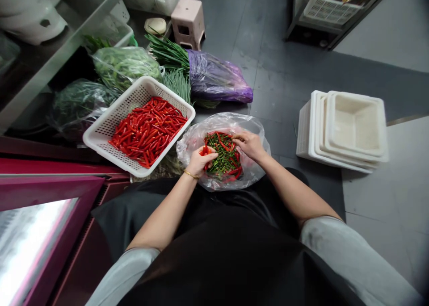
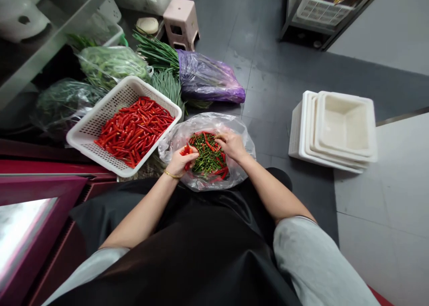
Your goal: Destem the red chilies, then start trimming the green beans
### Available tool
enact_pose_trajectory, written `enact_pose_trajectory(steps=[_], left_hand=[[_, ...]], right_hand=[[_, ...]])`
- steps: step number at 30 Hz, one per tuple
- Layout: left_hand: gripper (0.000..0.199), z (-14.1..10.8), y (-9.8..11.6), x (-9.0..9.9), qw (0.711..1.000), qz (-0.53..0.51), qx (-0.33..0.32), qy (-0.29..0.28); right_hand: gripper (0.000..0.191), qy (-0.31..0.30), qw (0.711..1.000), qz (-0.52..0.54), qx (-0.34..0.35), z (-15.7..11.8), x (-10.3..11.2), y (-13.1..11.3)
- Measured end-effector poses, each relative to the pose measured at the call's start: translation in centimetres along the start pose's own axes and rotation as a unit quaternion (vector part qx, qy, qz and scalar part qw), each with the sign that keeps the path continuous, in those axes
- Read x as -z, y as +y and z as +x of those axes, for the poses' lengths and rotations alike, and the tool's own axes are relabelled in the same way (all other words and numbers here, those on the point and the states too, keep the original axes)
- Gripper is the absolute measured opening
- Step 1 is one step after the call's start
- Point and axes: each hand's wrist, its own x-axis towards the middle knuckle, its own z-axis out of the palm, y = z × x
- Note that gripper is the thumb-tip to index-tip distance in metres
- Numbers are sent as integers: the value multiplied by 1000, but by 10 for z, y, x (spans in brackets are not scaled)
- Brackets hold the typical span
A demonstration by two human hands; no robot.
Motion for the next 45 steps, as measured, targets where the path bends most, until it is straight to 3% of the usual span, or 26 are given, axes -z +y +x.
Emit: enact_pose_trajectory(steps=[3, 5, 7, 9, 11, 13, 16, 20, 23, 27, 31, 34, 37, 39, 41, 43, 44, 45], left_hand=[[37, 6, -7, -8, 993, 108, -48, -14], [30, 8, -12, -11, 987, 152, -51, -25], [25, 6, -15, -13, 987, 157, -29, -21], [23, 2, -16, -15, 993, 115, 30, -24], [22, -2, -15, -18, 993, 37, 106, -23], [24, -5, -12, -20, 987, -33, 156, -3], [31, -7, -7, -18, 985, -75, 154, 15], [40, -5, -4, -9, 990, -70, 121, -17], [39, -1, -6, -6, 999, -31, 34, 21], [34, 8, -9, -8, 996, 39, -73, 34], [33, 16, -16, -10, 991, 112, -71, 10], [33, 14, -22, -7, 987, 151, -53, 2], [31, 7, -24, -7, 985, 160, -66, 10], [29, -1, -21, -9, 982, 163, -91, 4], [30, -7, -15, -11, 981, 156, -111, -21], [32, -12, -11, -10, 986, 121, -103, -54], [34, -12, -9, -8, 991, 86, -83, -66], [35, -12, -8, -5, 995, 41, -55, -74]], right_hand=[[28, -22, 971, 234, -35, -25, -11, -11], [28, -38, 955, 289, -46, -35, -24, -18], [24, -40, 973, 227, -11, -40, -35, -25], [22, -33, 994, 86, 55, -42, -39, -31], [26, -35, 992, -66, 101, -40, -38, -33], [31, -48, 978, -183, 88, -29, -35, -29], [36, -61, 959, -271, 49, 3, -33, -14], [35, -105, 951, -287, 49, 39, -28, 3], [32, -61, 974, -215, 42, 37, -15, 5], [22, 38, 999, 10, -3, 8, -8, -1], [19, -25, 960, 263, -90, -19, -34, -10], [20, -15, 963, 260, -68, -32, -48, -15], [22, -18, 975, 220, -31, -39, -45, -21], [28, -83, 949, 297, -66, -43, -39, -25], [34, -137, 892, 414, -117, -44, -34, -27], [37, -138, 853, 480, -153, -43, -29, -24], [38, -126, 858, 469, -167, -41, -27, -21], [38, -109, 882, 423, -178, -38, -24, -17]])
